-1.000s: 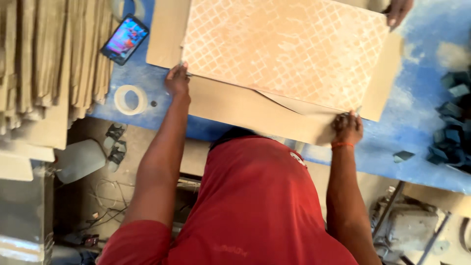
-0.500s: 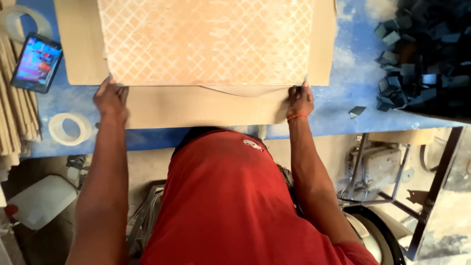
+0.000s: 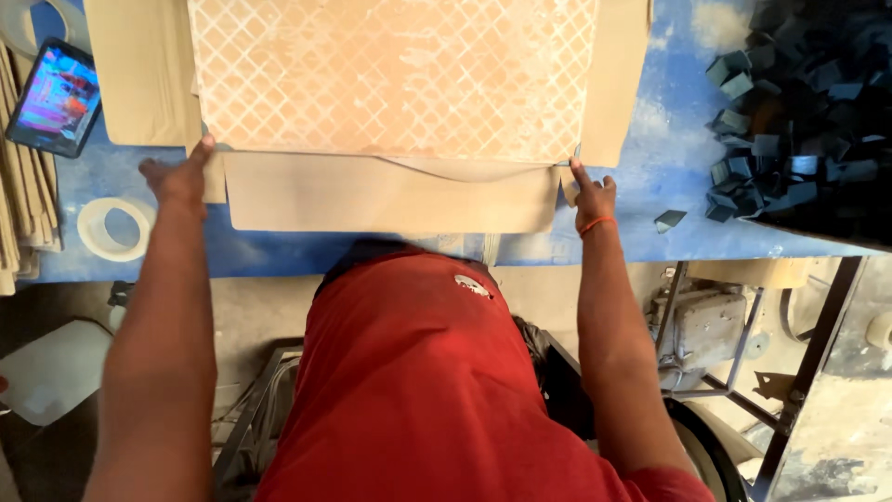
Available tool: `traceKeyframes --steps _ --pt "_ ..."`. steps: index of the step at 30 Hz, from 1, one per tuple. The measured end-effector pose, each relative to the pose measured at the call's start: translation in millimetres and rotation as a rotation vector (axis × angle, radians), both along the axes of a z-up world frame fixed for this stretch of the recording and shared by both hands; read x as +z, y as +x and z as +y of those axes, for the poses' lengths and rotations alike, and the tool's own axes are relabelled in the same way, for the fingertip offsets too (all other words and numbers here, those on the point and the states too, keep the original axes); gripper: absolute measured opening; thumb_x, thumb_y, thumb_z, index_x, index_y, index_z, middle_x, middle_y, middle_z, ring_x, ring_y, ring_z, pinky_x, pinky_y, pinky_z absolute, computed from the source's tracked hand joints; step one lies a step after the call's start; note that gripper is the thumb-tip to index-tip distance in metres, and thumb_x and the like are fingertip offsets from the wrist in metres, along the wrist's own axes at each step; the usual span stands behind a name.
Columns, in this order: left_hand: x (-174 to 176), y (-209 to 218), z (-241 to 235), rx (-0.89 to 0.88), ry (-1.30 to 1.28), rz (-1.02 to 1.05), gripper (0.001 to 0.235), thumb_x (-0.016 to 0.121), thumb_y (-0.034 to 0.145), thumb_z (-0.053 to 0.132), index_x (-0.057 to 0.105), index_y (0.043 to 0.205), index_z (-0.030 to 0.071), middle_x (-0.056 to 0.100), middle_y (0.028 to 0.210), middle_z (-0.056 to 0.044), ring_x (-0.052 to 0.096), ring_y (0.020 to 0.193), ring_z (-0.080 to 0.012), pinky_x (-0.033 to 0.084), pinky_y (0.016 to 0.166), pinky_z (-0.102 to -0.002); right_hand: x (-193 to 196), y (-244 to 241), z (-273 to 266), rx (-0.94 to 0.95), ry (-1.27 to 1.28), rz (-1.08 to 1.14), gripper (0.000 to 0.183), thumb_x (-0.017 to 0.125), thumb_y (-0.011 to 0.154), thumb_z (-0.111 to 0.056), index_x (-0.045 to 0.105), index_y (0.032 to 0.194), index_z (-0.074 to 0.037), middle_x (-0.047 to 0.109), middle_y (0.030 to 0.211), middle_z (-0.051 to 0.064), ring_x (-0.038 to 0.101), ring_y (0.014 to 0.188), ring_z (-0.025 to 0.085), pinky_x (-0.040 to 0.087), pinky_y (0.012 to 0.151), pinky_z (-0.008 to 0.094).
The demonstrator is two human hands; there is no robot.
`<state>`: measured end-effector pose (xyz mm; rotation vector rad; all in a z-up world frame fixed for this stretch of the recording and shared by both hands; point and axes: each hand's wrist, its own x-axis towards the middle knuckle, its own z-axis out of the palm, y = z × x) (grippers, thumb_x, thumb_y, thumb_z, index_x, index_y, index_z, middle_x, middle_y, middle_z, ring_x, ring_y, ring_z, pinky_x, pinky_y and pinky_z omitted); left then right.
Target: The person places ceramic tiles into custom-cut cardboard sheets, folds the flaps to encase the tiles, and moves the finished packages to a stack. They handle multiple tiles and boxes, using their hands to align the edges and secure the folds.
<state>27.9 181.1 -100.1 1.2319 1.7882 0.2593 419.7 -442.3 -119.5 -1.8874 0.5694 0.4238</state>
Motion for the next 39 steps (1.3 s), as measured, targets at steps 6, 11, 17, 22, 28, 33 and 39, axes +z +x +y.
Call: traceKeyframes --steps 6,11,17,22,28,33,39 --pt "23 6 -3 -0.158 -0.067 -0.177 0.076 0.093 0.081 0.024 0.050 0.138 -0.001 0.062 0.134 -0.015 0.061 0.114 -0.0244 0.047 0.095 -0.045 53 3 20 0.084 -0.056 0.228 0.123 0.095 0.080 -0.047 0.019 0.157 0.009 0.042 0.147 0.027 0.045 0.132 0.032 0.044 0.100 0.045" --pt "49 20 -13 -0.227 0.014 -0.300 0.035 0.088 0.088 0.013 0.071 0.116 0.000 0.074 0.109 -0.011 0.068 0.089 -0.0184 0.053 0.076 -0.035 80 -4 35 0.247 -0.005 0.005 0.062 0.091 0.078 -0.036 0.069 0.120 0.004 0.071 0.107 0.010 0.062 0.091 0.017 0.046 0.077 0.036" --pt "50 40 -23 0.038 -0.136 -0.358 0.018 0.070 0.094 0.006 0.068 0.111 0.003 0.075 0.100 -0.012 0.074 0.076 -0.0197 0.063 0.063 -0.036 85 -7 41 0.342 0.008 -0.078 0.032 0.087 0.086 -0.022 0.072 0.098 0.004 0.074 0.091 0.009 0.069 0.079 0.016 0.062 0.073 0.030" --pt "40 53 -48 0.142 -0.054 -0.506 0.019 0.064 0.100 0.005 0.068 0.118 0.001 0.076 0.106 -0.014 0.078 0.080 -0.0205 0.067 0.063 -0.033 76 -36 35 0.462 0.012 -0.286 0.034 0.076 0.095 -0.015 0.074 0.120 0.007 0.077 0.107 0.013 0.074 0.093 0.017 0.063 0.084 0.029" --pt "-39 55 -69 -0.141 0.431 -0.105 0.045 0.058 0.098 0.000 0.052 0.142 -0.007 0.049 0.147 -0.024 0.058 0.125 -0.0377 0.052 0.098 -0.043 130 -50 50 0.951 -0.332 -0.711 0.072 0.079 0.084 -0.005 0.052 0.151 -0.006 0.063 0.132 0.019 0.069 0.111 0.031 0.059 0.092 0.037" --pt "-54 63 -87 -0.304 0.569 -0.110 0.089 0.064 0.097 0.000 0.004 0.161 -0.015 -0.003 0.170 -0.030 0.012 0.161 -0.0479 0.023 0.133 -0.043 121 -12 61 1.118 -0.568 -0.706 0.059 0.093 0.078 -0.018 0.067 0.131 -0.020 0.058 0.119 0.012 0.070 0.087 0.029 0.059 0.076 0.041" --pt "-38 106 -108 -0.180 0.607 0.010 0.106 0.071 0.107 0.032 -0.010 0.157 -0.013 -0.024 0.168 -0.025 0.023 0.159 -0.0461 0.042 0.124 -0.039 124 3 85 1.181 -0.577 -0.904 0.056 0.097 0.066 -0.029 0.065 0.110 -0.015 0.058 0.129 0.007 0.070 0.084 0.029 0.058 0.063 0.042"
